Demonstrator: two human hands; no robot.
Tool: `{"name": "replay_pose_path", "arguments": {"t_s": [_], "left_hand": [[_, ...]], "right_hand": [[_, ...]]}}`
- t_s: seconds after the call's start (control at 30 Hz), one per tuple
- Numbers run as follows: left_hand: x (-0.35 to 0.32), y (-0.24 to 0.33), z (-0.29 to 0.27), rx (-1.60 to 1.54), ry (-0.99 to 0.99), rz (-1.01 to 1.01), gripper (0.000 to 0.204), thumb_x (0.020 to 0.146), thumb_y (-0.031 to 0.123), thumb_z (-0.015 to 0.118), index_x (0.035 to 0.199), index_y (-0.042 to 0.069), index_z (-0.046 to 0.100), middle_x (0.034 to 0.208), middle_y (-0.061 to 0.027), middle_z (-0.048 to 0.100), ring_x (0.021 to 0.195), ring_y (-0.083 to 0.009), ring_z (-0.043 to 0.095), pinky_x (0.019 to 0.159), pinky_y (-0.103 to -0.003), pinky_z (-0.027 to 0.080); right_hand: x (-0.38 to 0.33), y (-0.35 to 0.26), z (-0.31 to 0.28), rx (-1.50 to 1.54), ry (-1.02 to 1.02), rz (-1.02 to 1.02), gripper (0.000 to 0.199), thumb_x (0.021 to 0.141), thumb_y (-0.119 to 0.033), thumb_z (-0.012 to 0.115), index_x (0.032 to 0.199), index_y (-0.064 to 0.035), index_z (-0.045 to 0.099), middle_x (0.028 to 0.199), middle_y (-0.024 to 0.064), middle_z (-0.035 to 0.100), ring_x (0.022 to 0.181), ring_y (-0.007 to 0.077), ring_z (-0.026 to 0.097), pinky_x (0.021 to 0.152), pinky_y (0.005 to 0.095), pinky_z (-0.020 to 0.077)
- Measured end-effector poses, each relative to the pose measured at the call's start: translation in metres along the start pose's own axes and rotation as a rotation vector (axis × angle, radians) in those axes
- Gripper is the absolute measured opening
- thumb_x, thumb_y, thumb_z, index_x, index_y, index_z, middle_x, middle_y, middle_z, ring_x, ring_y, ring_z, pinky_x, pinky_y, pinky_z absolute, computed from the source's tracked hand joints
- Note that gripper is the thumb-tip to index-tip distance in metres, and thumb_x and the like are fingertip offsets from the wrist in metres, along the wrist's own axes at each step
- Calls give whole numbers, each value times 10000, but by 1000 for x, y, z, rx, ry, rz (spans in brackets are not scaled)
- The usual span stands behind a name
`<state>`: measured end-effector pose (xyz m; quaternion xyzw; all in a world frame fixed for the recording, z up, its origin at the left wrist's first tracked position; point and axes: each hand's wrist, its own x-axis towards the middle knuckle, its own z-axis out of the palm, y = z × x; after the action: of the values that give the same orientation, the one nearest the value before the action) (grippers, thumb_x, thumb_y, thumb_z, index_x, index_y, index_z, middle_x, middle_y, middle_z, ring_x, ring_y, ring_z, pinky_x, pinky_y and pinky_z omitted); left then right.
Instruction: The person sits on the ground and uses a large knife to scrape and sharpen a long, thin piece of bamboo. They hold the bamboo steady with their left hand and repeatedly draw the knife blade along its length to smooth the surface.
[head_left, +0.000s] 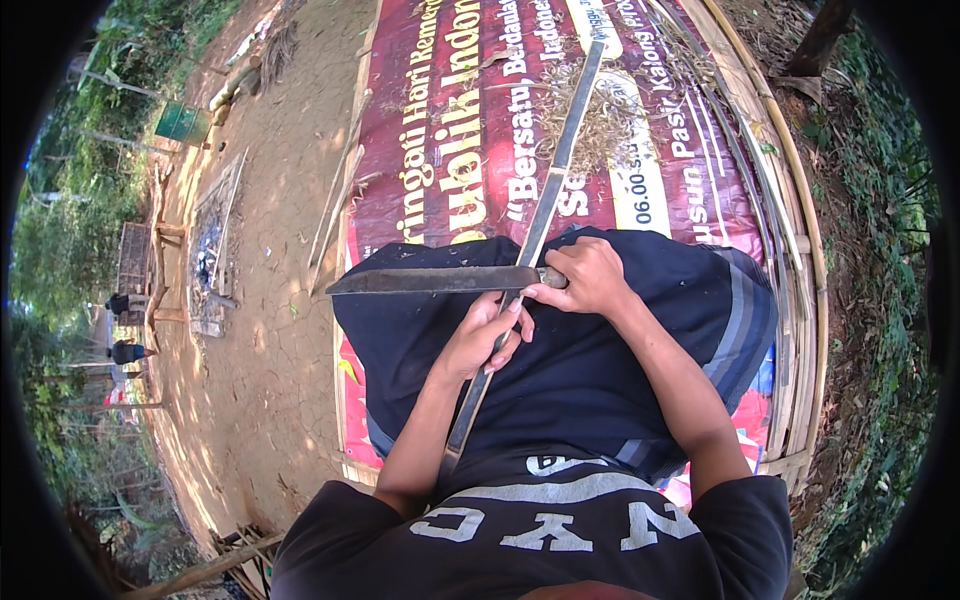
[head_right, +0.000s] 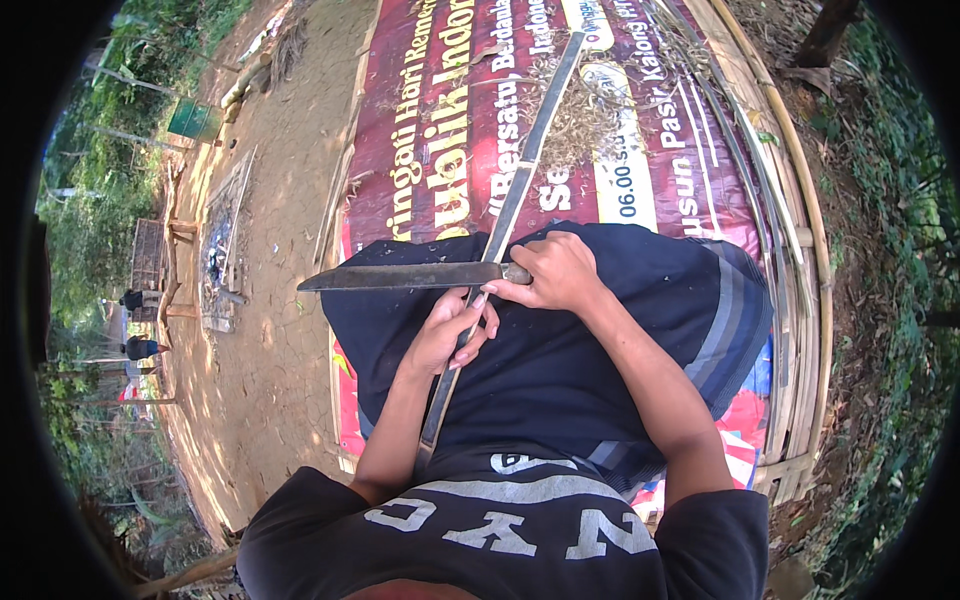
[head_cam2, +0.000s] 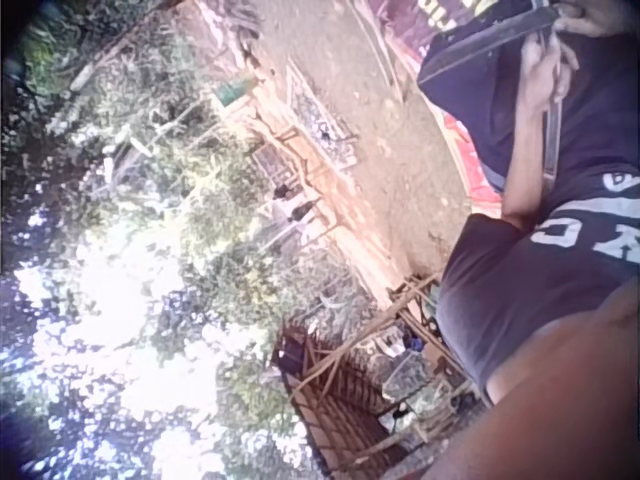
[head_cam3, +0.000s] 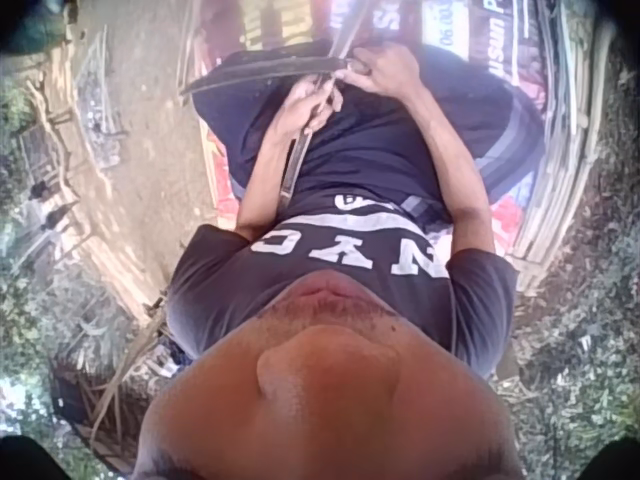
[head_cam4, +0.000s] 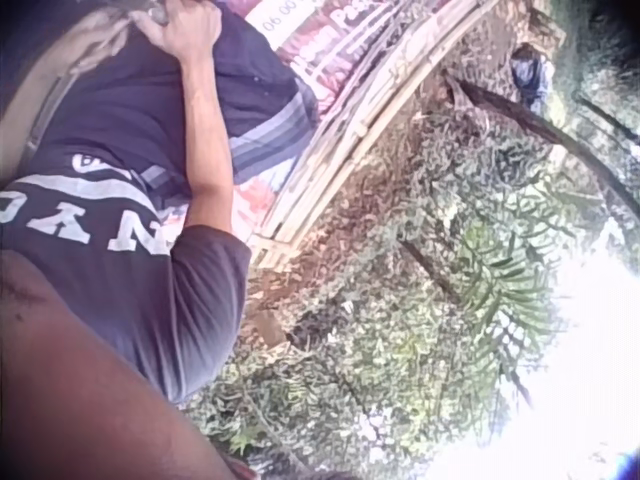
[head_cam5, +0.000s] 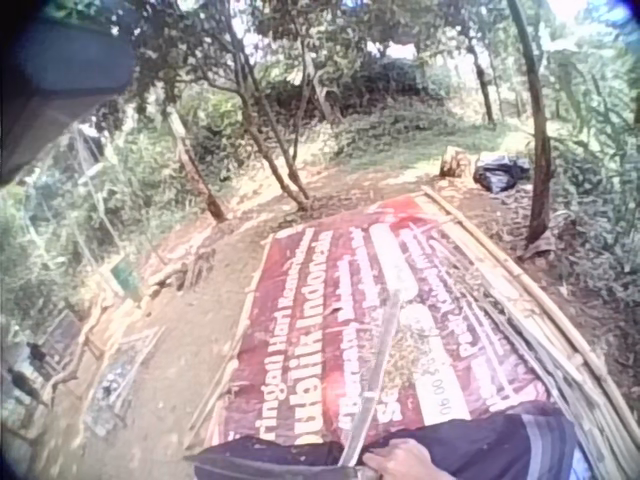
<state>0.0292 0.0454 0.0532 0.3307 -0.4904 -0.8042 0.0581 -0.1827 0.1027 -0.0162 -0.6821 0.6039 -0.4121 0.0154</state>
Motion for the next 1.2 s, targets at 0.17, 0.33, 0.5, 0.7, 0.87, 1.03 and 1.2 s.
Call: {"name": "replay_pose_path", "arguments": {"t_s": [0.17,0.33,0.5,0.7,0.87,1.03,1.2], "left_hand": [[6,-5,2,228,87,-23,301,1096,299,453,1244,40,493,682,-2,493,421,-35,367,359,-203,305],[11,-11,3,806,309,359,276,1092,261,455,1064,7,559,631,11,470,500,-57,409,451,-259,355],[-7,0,0,846,408,247,253,1080,227,466,990,3,539,617,-16,480,534,-77,438,499,-290,373],[-8,-12,2,811,401,304,268,1081,259,480,951,33,542,626,13,491,527,-57,448,465,-254,363],[10,11,10,-5,307,-107,411,1093,419,427,942,54,539,634,9,480,439,-43,403,395,-194,342],[5,13,1,85,94,-85,410,1097,446,394,1013,64,513,622,40,409,417,-26,322,372,-195,271],[7,6,14,234,168,-3,387,1097,446,390,957,93,465,619,70,307,440,-17,276,384,-205,243]], "right_hand": [[0,-2,-10,-48,-58,11,594,812,-629,705,605,-79,616,528,85,569,466,305,539,531,397,440],[-1,-5,-5,-54,-90,67,560,810,-615,716,661,-81,643,550,80,574,491,315,551,527,412,442],[6,38,-12,-106,-32,431,633,895,-642,614,754,-32,709,567,189,616,566,387,652,567,470,525],[16,56,-22,-69,-63,617,696,921,-670,550,723,-18,691,580,217,616,597,416,650,586,499,518],[10,12,-2,-48,-52,217,641,873,-649,631,644,-51,650,498,158,560,495,359,610,520,459,487],[10,-2,-10,28,-118,167,635,871,-657,628,665,-58,663,517,138,587,505,349,622,529,457,492],[9,7,-13,-12,-115,275,631,866,-663,628,721,-54,712,528,140,598,510,350,623,541,453,505]]}}
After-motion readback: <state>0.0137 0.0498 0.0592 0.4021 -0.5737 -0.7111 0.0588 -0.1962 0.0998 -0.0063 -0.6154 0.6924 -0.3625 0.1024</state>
